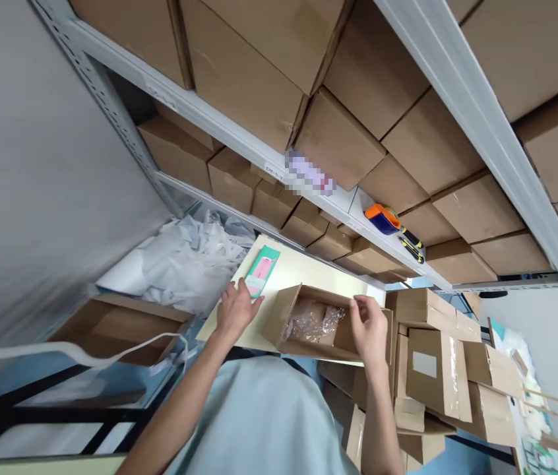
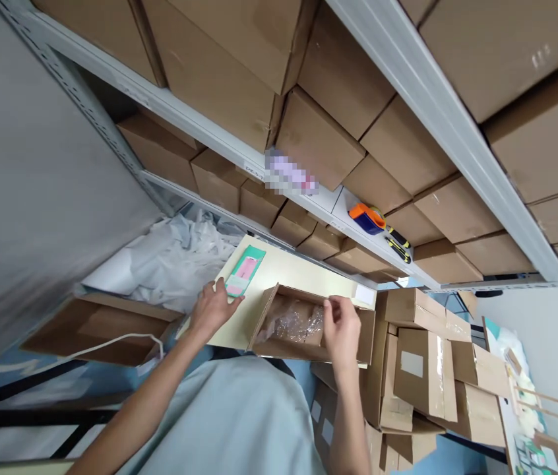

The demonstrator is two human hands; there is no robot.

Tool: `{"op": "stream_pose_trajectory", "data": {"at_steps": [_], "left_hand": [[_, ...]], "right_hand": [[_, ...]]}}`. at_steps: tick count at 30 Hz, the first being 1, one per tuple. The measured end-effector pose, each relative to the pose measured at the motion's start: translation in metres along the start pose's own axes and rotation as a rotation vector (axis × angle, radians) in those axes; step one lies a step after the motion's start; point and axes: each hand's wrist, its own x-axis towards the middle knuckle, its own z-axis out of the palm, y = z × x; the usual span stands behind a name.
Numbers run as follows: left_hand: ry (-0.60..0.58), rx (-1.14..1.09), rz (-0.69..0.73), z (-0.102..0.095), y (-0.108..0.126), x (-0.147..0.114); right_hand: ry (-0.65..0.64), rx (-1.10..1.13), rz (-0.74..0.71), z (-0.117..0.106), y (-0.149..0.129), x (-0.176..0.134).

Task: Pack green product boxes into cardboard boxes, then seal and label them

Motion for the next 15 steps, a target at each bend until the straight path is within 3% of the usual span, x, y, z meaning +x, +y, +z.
{"op": "stream_pose_trajectory", "data": {"at_steps": [3,7,11,15], "left_hand": [[-0.022,-0.058,-0.068,0.022,0.001,0.015],[-0.016,-0.191,-0.108,0.038,0.005,0.027],[-0.005,-0.285,-0.134,0.042,0.007,0.031],[0.023,-0.37,-0.198,0.036,0.002,0.036]], "right_hand": [[-0.099,-0.039,-0.126,0.027,-0.041,0.01],[-0.163,-0.092,-0.23,0.044,-0.077,0.017],[-0.178,-0.13,-0.257,0.048,-0.088,0.019],[-0.169,-0.128,-0.229,0.048,-0.081,0.017]]}}
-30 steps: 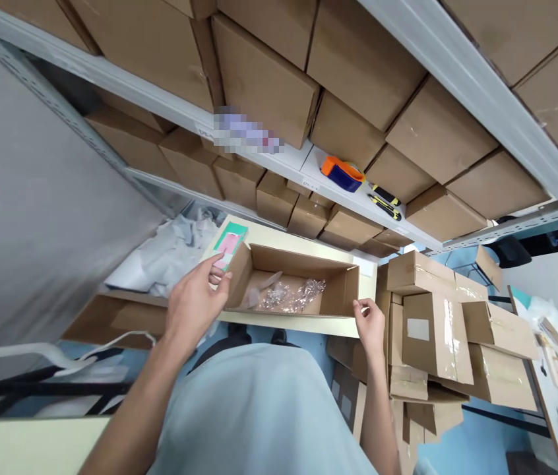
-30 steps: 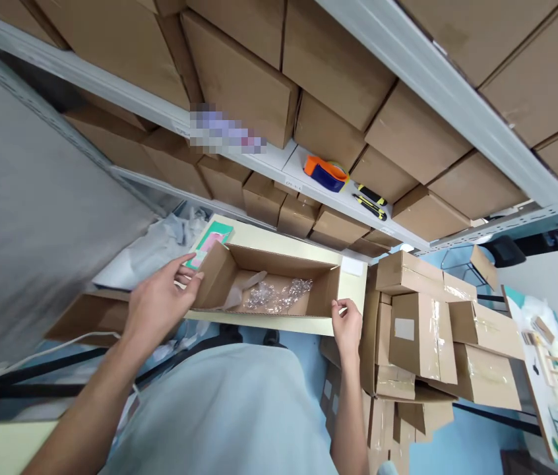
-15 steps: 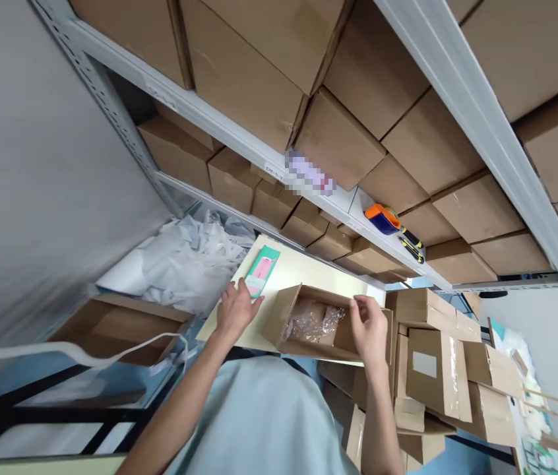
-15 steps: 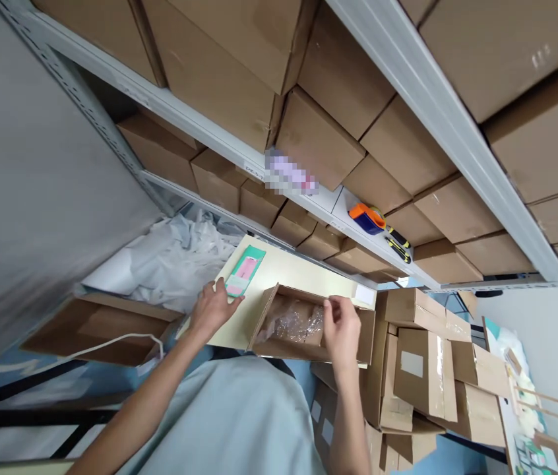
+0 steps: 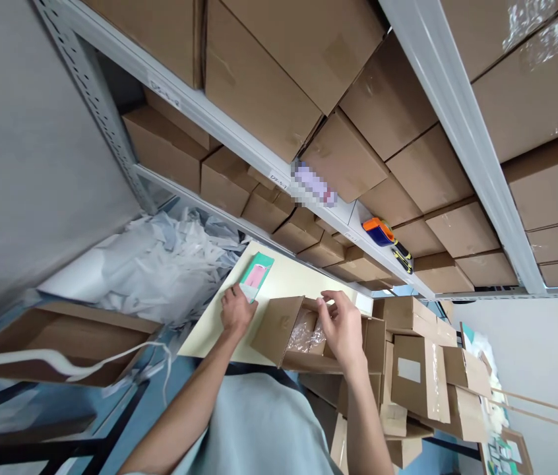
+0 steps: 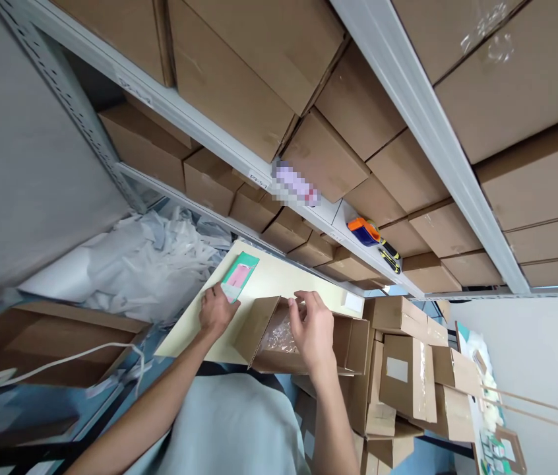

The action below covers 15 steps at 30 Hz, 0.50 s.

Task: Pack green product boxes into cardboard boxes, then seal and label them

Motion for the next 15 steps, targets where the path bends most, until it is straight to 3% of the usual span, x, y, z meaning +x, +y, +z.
{"op": "stream_pose_trajectory", "data": {"at_steps": [4,7,12,15], "left_hand": [[-0.048,-0.112,-0.039,-0.017,0.003,0.01],[-0.045,-0.187,0.015,-0.036,0.02,0.007],[0.054,-0.363,0.391,-0.1,0.078,-0.038],[0.055,-0.237,0.655,-0.144,0.119,-0.083]], "right_hand": [[-0.002,0.042,0.014,0.0,0.013,-0.003],[0.006,0.073,0.0,-0.003,0.022,-0.001],[0.131,0.075,-0.092,-0.029,0.04,0.003],[0.259,0.035,-0.132,-0.065,0.053,-0.004]]}}
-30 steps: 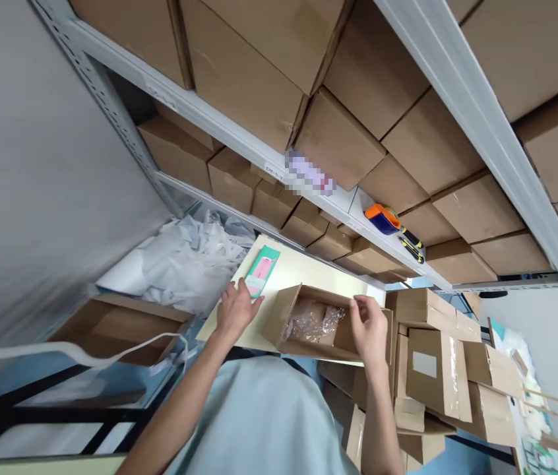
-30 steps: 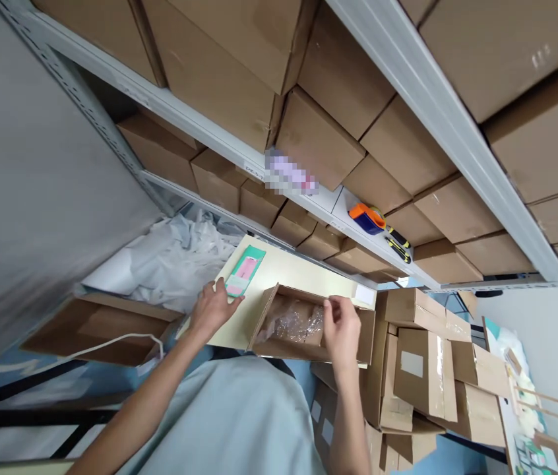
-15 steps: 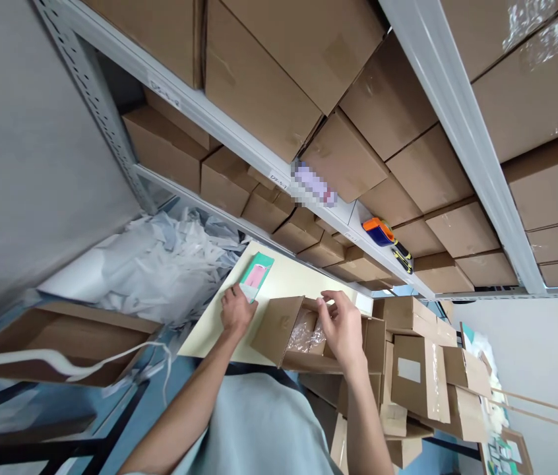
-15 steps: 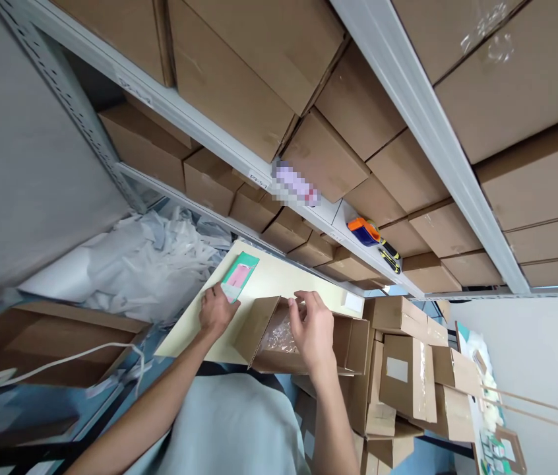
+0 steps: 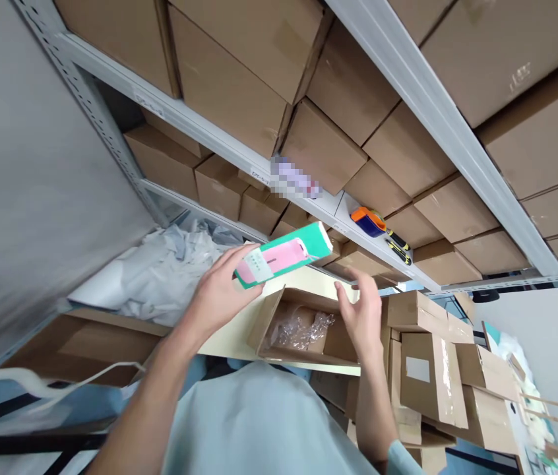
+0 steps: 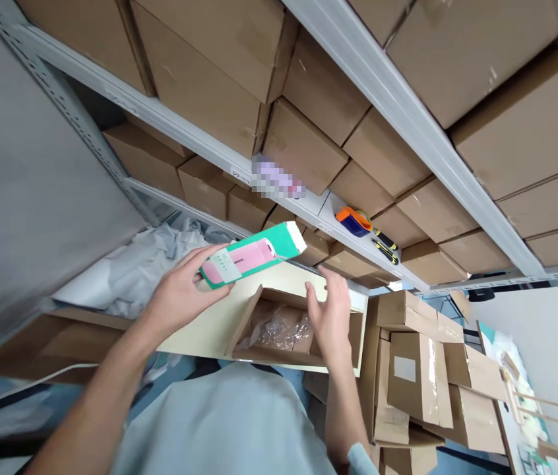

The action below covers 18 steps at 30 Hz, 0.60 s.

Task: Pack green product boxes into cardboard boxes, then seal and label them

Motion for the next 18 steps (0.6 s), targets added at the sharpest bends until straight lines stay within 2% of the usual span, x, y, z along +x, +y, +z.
{"op": "stream_pose_trajectory", "data": {"at_steps": [2,4,6,8,12,15,18], "left_hand": [[-0.086,0.11,0.1,-0.01,0.039,-0.01],[-0.195,0.191,0.161,-0.008,0.067,-0.023],[-0.309,0.229,0.211,0.005,0.084,-0.038],[-0.428,0.244,0.229,0.024,0.091,-0.054],[-0.637,0.271,0.142,0.064,0.088,-0.088],[-0.711,0.292,0.092,0.087,0.08,-0.11],[-0.758,0.349,0.054,0.1,0.074,-0.121]], "right_hand": [[0.021,-0.003,-0.016,-0.032,0.008,-0.006],[-0.068,-0.003,-0.035,-0.064,0.018,-0.019],[-0.228,-0.012,-0.052,-0.089,0.032,-0.037],[-0.367,-0.017,-0.05,-0.104,0.049,-0.058],[-0.514,-0.002,0.041,-0.106,0.092,-0.104],[-0.581,0.025,0.105,-0.098,0.118,-0.13],[-0.627,0.049,0.147,-0.093,0.134,-0.14]]}}
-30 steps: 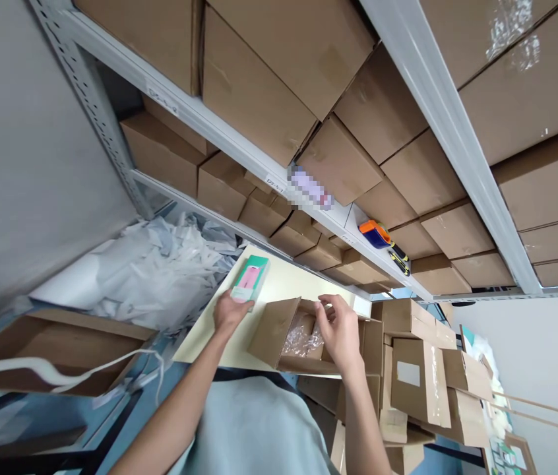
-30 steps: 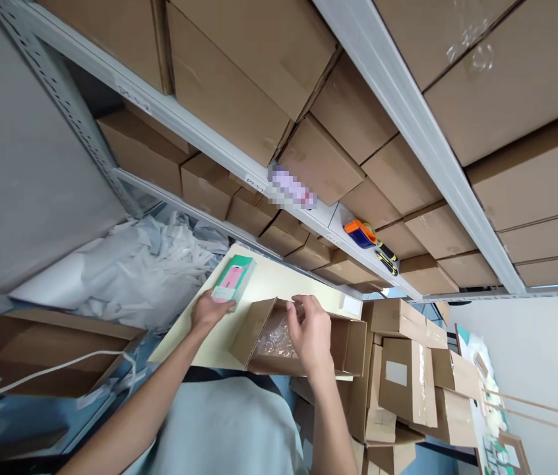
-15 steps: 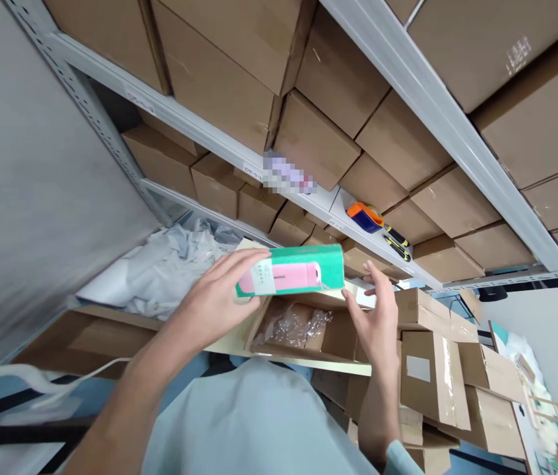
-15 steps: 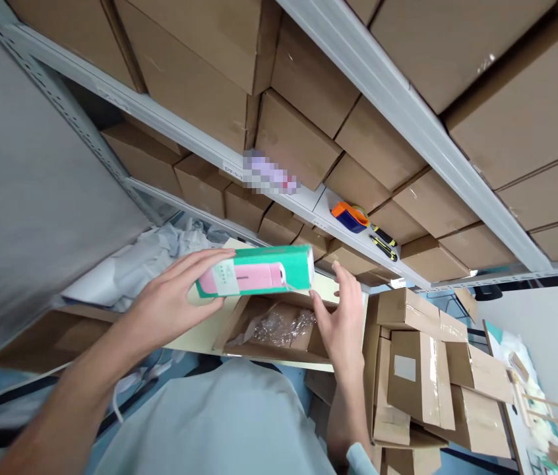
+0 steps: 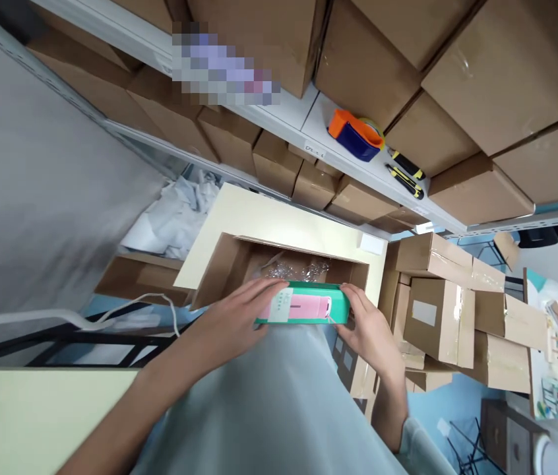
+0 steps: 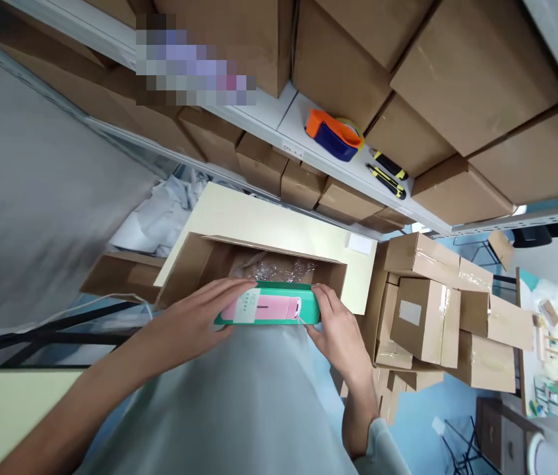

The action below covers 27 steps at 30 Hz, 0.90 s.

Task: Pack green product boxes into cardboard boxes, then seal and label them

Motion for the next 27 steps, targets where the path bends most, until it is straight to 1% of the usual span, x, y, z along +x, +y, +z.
{"op": "stream_pose_trajectory", "data": {"at_steps": [2,4,8,10,14,18,22,24,27], "left_hand": [[-0.016,0.032,-0.016,0.0,0.002,0.004],[-0.009,0.06,-0.016,-0.007,0.004,0.011],[0.007,0.122,0.0,-0.022,0.004,0.038],[-0.014,0.153,-0.004,-0.023,0.0,0.051],[-0.078,0.236,-0.059,-0.014,-0.011,0.067],[-0.107,0.288,-0.086,-0.006,-0.017,0.072],[-0.108,0.312,-0.077,-0.005,-0.02,0.075],[-0.07,0.319,-0.094,-0.009,-0.022,0.071],[0.036,0.304,-0.091,-0.023,-0.025,0.057]], "right_hand": [[-0.026,0.014,0.006,-0.002,0.004,0.004],[-0.051,0.015,0.015,-0.006,0.004,0.013],[-0.109,-0.052,0.073,-0.009,0.005,0.044],[-0.152,-0.12,0.097,-0.004,0.007,0.061],[-0.245,-0.286,0.123,0.009,0.008,0.083],[-0.294,-0.362,0.12,0.02,0.007,0.091],[-0.293,-0.379,0.138,0.026,0.011,0.095],[-0.283,-0.375,0.15,0.025,0.014,0.093],[-0.26,-0.342,0.156,0.017,0.018,0.083]]}}
